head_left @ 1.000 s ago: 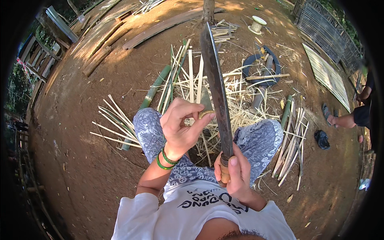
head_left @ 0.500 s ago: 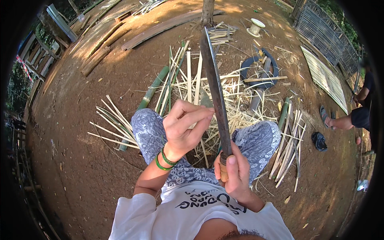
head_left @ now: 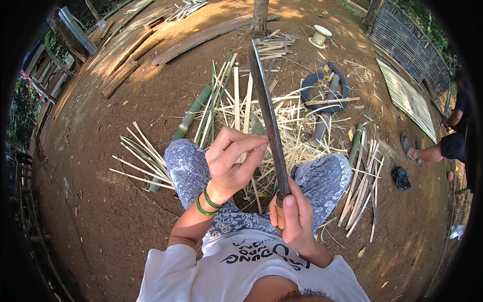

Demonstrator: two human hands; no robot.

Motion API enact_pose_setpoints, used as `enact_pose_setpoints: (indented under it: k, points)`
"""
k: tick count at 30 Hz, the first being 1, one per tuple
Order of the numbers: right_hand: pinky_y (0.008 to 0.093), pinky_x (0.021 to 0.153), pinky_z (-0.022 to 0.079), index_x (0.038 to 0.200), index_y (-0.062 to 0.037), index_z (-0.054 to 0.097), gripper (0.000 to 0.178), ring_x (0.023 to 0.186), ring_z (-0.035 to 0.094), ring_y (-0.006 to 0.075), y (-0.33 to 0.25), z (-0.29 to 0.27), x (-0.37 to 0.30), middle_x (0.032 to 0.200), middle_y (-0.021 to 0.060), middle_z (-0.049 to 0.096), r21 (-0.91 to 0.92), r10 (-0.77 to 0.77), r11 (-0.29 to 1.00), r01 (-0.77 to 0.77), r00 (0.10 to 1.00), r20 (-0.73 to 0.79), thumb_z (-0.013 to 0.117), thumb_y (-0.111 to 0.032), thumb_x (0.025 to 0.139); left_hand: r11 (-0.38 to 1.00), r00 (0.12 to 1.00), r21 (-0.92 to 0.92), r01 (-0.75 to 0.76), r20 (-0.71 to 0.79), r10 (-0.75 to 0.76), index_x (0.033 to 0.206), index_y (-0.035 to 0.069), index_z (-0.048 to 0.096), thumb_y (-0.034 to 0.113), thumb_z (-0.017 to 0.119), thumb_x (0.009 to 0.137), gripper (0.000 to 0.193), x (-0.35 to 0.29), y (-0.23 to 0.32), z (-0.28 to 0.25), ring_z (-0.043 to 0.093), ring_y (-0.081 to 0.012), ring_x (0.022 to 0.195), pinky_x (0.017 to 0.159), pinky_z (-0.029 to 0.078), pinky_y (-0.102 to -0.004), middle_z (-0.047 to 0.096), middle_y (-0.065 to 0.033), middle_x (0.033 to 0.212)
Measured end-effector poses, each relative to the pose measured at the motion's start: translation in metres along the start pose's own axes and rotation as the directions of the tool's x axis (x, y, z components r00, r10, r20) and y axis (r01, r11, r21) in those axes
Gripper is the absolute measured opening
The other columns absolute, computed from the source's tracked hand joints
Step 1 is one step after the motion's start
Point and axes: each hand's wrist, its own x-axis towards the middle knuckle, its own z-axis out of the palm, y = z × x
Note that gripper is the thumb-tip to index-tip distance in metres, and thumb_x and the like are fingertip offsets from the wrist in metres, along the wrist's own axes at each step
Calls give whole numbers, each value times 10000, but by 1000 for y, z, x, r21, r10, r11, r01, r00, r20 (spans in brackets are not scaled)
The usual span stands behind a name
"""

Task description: The person sits on the ground and uses a machete to split green bamboo stalks into thin strips. They repeatedly position the bamboo, strike it with the blade, and separate the resulting strips, accumulating a pile of processed material.

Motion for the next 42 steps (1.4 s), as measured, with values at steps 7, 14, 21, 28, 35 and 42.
enact_pose_setpoints:
  k: [7,14,21,28,35,42]
  points:
    - [232,463,358,1450,71,379,584,495,462,82,-2,0,-2,614,41,527,-5,24,1000,-24,1000,-1,315,-376,1079,1000,999,-24,-2,-43,1,938,27,750,-68,786,703,256,1,1,4,601,-149,664,575,477,-254,670,-63,812]
    - [243,467,367,1455,68,387,581,493,470,89,-3,3,1,603,33,511,-86,19,996,-22,999,-37,327,-367,1075,1000,1000,-16,-24,-8,24,928,-4,702,-100,779,712,248,1,0,3,619,-152,718,598,471,-250,672,-99,860]
    - [261,476,381,1439,77,413,572,490,480,100,8,3,7,578,24,484,-224,-55,974,33,994,-93,320,-351,1071,994,999,-99,50,-13,-52,981,1,718,-77,771,724,273,0,-4,8,617,-144,691,604,499,-250,661,-86,867]
    - [255,477,378,1433,75,422,575,486,469,97,4,6,8,578,20,481,-156,-46,987,26,991,-127,307,-359,1073,929,987,-333,161,34,-159,1039,-26,709,-5,669,815,228,-1,-6,6,628,-174,721,626,500,-269,648,-120,848]
    - [310,724,535,1407,85,441,555,885,682,223,-5,2,10,1025,176,668,-169,-29,986,11,994,-107,305,-333,1068,874,884,145,-464,130,448,1091,-9,711,212,563,863,350,102,18,-30,622,-335,975,883,472,-454,670,-162,1041]
    - [248,481,371,1367,84,477,542,499,463,85,7,6,7,596,8,474,-218,-89,974,58,986,-139,295,-340,1083,684,704,178,-708,252,663,1161,125,706,326,595,850,386,161,74,-15,506,-288,1316,1103,327,-535,641,-56,1270]
